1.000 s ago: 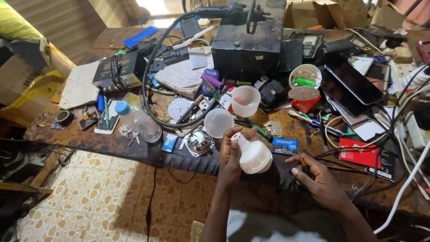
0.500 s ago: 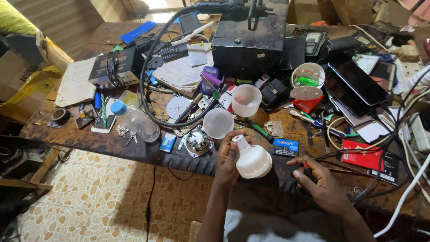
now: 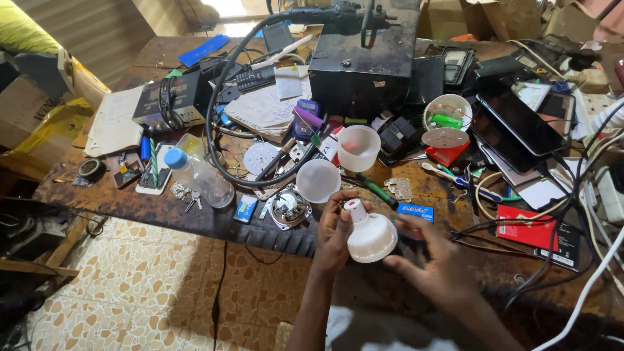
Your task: Disassembling an LED light bulb, inspecting the internal circuit board with a tool, and reassembling the unit on a cluttered workbench.
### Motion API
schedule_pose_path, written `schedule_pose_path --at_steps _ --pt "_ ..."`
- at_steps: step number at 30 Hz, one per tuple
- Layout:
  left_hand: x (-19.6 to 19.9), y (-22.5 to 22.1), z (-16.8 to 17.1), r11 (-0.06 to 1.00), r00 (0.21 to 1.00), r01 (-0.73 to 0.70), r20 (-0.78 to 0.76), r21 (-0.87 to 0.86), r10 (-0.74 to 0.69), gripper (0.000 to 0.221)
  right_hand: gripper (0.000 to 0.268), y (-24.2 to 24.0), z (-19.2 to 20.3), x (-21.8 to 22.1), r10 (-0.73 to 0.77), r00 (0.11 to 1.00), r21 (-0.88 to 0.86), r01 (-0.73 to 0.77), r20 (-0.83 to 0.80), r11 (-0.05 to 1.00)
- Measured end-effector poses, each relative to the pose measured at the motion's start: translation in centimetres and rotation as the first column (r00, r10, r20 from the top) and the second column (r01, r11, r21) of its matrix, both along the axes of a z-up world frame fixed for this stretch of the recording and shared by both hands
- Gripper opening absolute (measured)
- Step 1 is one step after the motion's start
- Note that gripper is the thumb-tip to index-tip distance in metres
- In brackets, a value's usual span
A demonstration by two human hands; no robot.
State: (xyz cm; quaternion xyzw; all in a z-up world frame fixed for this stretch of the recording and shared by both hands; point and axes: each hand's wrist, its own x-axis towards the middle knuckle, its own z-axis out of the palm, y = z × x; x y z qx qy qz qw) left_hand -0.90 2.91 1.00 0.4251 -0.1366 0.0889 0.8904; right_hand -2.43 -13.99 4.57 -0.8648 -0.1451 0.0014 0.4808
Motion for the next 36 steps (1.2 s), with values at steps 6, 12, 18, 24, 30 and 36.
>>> schedule_pose_path --at_steps 6,12,18,24,30,36 --pt "-0.2 0.1 0.6 0.986 0.996 -0.094 0.009 0.135 0.094 0.037 0.070 3.6 0.9 0.0 0.105 0.976 0.087 -0.123 0.193 0.989" --pt "-0.1 0.4 1.5 0.968 0.996 -0.070 0.068 0.241 0.055 0.035 0.070 2.7 0.2 1.1 0.144 0.988 0.130 -0.150 0.056 0.980" --pt "-0.9 0.2 2.2 0.947 0.998 -0.044 0.056 0.317 0.027 0.047 0.073 1.6 -0.3 1.4 0.103 0.994 0.015 -0.103 -0.031 0.995" --pt "-0.6 -0.4 0.7 0.943 0.957 -0.273 0.157 0.188 0.246 0.042 0.073 0.7 -2.6 1.4 0.135 0.989 0.056 -0.138 0.054 0.989" --pt "-1.1 0.5 1.3 0.842 0.875 -0.485 0.133 0.236 0.466 0.016 0.069 0.7 -2.9 1.5 0.242 0.965 0.150 -0.255 0.099 0.955" --pt "0.1 2.8 6.1 0.534 0.858 -0.513 0.394 0.672 0.329 0.013 0.071 0.7 -2.2 1.9 0.244 0.966 -0.020 -0.243 0.090 0.970"
